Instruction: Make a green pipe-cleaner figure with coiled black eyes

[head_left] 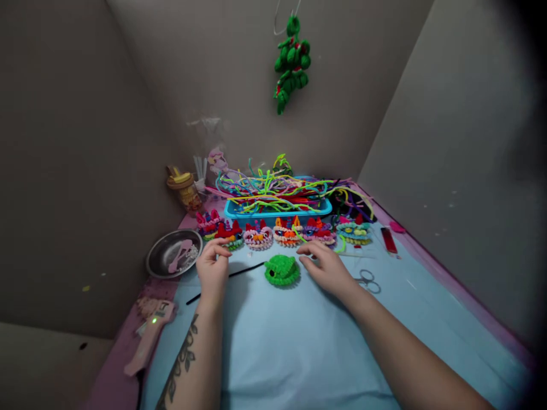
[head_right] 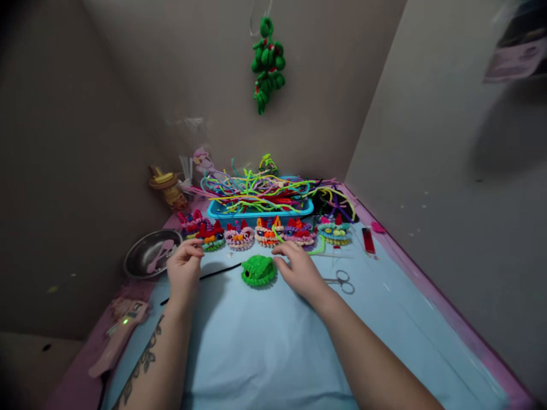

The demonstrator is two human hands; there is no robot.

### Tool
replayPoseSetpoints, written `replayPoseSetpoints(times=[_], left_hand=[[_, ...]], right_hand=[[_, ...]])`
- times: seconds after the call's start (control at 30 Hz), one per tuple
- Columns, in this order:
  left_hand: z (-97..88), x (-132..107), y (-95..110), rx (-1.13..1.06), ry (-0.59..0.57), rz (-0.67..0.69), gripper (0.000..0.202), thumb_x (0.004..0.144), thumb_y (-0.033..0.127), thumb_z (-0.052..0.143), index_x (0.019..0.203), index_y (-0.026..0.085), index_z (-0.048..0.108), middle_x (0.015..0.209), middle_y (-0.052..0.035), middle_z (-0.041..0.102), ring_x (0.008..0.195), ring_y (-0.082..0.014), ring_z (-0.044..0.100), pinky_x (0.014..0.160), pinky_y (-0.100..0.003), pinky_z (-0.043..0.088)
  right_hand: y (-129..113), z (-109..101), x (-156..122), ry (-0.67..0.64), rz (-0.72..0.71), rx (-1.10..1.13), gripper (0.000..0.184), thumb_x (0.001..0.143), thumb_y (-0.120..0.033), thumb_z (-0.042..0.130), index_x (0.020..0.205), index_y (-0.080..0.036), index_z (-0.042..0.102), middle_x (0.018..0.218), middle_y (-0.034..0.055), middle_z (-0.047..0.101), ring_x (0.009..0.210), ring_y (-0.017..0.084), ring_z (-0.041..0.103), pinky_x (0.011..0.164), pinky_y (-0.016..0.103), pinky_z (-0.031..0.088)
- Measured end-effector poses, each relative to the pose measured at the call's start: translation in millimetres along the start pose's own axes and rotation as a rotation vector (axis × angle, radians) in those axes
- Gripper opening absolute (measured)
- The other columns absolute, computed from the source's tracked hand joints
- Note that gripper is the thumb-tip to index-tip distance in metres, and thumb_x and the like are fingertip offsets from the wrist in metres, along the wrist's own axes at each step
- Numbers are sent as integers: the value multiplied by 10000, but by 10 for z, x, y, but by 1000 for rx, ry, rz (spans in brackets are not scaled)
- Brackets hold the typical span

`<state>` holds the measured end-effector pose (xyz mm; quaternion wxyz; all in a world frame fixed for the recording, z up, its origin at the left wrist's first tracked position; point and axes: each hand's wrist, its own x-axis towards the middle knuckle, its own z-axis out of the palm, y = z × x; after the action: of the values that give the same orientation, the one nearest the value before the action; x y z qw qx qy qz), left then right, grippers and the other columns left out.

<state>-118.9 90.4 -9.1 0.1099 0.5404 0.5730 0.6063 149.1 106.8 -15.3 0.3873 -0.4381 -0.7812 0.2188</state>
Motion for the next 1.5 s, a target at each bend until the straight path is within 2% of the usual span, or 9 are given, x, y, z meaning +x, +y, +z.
replayPoseSetpoints(times=[0.17, 0.37, 0.5, 0.63, 0.87, 1.07, 1.2, 1.4, 1.5], left_hand=[[191, -150, 92, 21, -205, -22, 223, 651, 60, 451, 491, 201, 386, 722, -17, 578, 735, -156, 564, 710, -300, 447], [348, -342, 275, -6, -430, 35, 263, 652, 17, 438, 539, 219, 316, 693, -25, 556, 722, -173, 538, 663, -308, 427], [297, -325, 308, -30, -468, 56, 220, 666, 8, 445, 613, 219, 411, 793, -47, 592, 798, -192, 545, 714, -337, 440], [295, -320, 263, -32, -442, 130, 245, 604, -39, 405, 562, 202, 394, 755, -41, 587, 773, -182, 532, 702, -325, 427], [323, -314, 217, -11, -418, 140, 229, 670, -30, 393, 641, 195, 419, 753, -26, 568, 767, -160, 532, 709, -296, 432], [289, -234, 143, 29, -331, 146, 251, 655, -35, 382, 552, 191, 346, 725, -20, 571, 735, -149, 547, 680, -269, 436], [263, -211, 143, 52, -278, 37, 232, 729, 31, 441, 571, 196, 400, 754, -28, 587, 750, -156, 572, 675, -270, 453], [251, -241, 109, 72, -387, 102, 262, 683, 21, 431, 598, 195, 608, 911, -55, 651, 845, -186, 611, 727, -306, 474], [262, -249, 43, 86, -371, 137, 262, 626, -1, 411, 521, 186, 562, 876, -49, 662, 838, -191, 608, 739, -320, 467]], right_hand=[[38, 110, -38, 34, 38, 33, 174, 845, -198, 491, 994, -211, 580, 1020, 86, 596, 976, 231, 561, 778, 357, 474], [151, 167, -71, 76, 164, 50, 165, 861, -278, 501, 998, -230, 581, 1036, 88, 585, 954, 228, 571, 772, 357, 489], [163, 158, -70, 82, 181, 38, 157, 857, -308, 509, 962, -238, 602, 1018, 88, 597, 962, 234, 581, 773, 353, 498], [127, 151, -54, 77, 148, 58, 146, 851, -313, 520, 910, -238, 630, 977, 81, 622, 940, 230, 605, 794, 348, 501], [150, 109, 1, 137, 181, 130, 144, 853, -314, 531, 850, -219, 639, 942, 81, 628, 933, 219, 605, 804, 331, 502], [108, -151, 27, 217, 287, 183, 184, 852, -362, 525, 884, -215, 631, 969, 85, 642, 956, 232, 602, 812, 353, 501], [136, -332, 121, 119, 284, 149, 218, 829, -373, 548, 953, -208, 622, 965, 78, 656, 896, 224, 621, 785, 357, 511], [59, -694, 687, -64, 173, 36, 325, 818, -337, 567, 1116, -207, 566, 953, 69, 671, 842, 208, 645, 717, 338, 537], [-134, -961, 922, 26, 51, -89, 233, 847, -335, 570, 1038, -214, 628, 1002, 58, 663, 879, 207, 630, 756, 347, 525]])
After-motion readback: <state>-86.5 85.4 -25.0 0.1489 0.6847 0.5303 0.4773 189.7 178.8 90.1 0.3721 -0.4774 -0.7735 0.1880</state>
